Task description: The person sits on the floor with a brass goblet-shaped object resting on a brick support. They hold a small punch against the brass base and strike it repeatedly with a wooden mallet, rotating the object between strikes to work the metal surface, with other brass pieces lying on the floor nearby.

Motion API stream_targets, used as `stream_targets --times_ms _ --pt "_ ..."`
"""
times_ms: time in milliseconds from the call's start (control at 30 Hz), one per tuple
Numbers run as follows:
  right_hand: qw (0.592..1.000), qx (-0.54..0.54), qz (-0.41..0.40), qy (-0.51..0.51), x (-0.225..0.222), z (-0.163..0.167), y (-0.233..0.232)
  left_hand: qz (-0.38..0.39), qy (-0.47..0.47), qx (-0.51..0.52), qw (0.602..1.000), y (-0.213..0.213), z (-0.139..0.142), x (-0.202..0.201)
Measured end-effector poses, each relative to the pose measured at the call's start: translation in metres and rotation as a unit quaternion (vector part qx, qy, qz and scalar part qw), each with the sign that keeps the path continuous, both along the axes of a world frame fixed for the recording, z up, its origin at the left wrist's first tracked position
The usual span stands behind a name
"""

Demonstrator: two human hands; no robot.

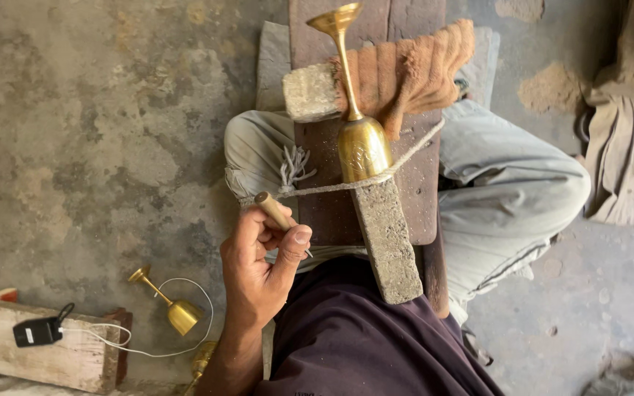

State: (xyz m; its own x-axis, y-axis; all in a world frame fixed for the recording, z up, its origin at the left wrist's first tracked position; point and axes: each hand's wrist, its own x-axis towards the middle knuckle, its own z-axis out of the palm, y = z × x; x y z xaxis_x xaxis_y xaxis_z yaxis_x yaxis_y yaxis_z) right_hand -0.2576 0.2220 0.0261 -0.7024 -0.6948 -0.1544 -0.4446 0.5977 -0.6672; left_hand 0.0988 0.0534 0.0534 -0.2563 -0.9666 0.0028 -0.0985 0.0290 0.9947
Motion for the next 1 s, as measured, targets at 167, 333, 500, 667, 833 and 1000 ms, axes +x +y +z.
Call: stream_targets --times_ms 167,333,500,667,833,1000 --pt "0.999 -0.012 -0.044 0.000 0.004 -0.014 0.010 -0.002 -0.016 0.015 1.000 -0.012 -0.003 -0.002" --pt "0.996 -0.031 -0.082 0.006 0.007 -0.025 0.027 -0.013 -0.005 0.020 1.000 -0.017 -0.005 -0.004" --pt "0.990 -0.106 -0.094 0.010 -0.015 -0.005 0.019 -0.014 0.006 0.041 0.999 -0.020 -0.007 -0.006" --pt "0.989 0.093 0.079 -0.086 0.025 -0.055 -0.019 -0.018 0.015 0.017 1.000 -0.034 -0.008 -0.017" --pt "0.948 0.266 0.149 0.096 0.102 -0.103 -0.012 -0.071 -0.050 -0.054 0.995 -0.060 -0.001 -0.038" --pt "0.944 0.280 0.013 -0.177 0.060 -0.058 -0.021 -0.157 -0.045 -0.147 0.976 -0.088 -0.007 -0.065"
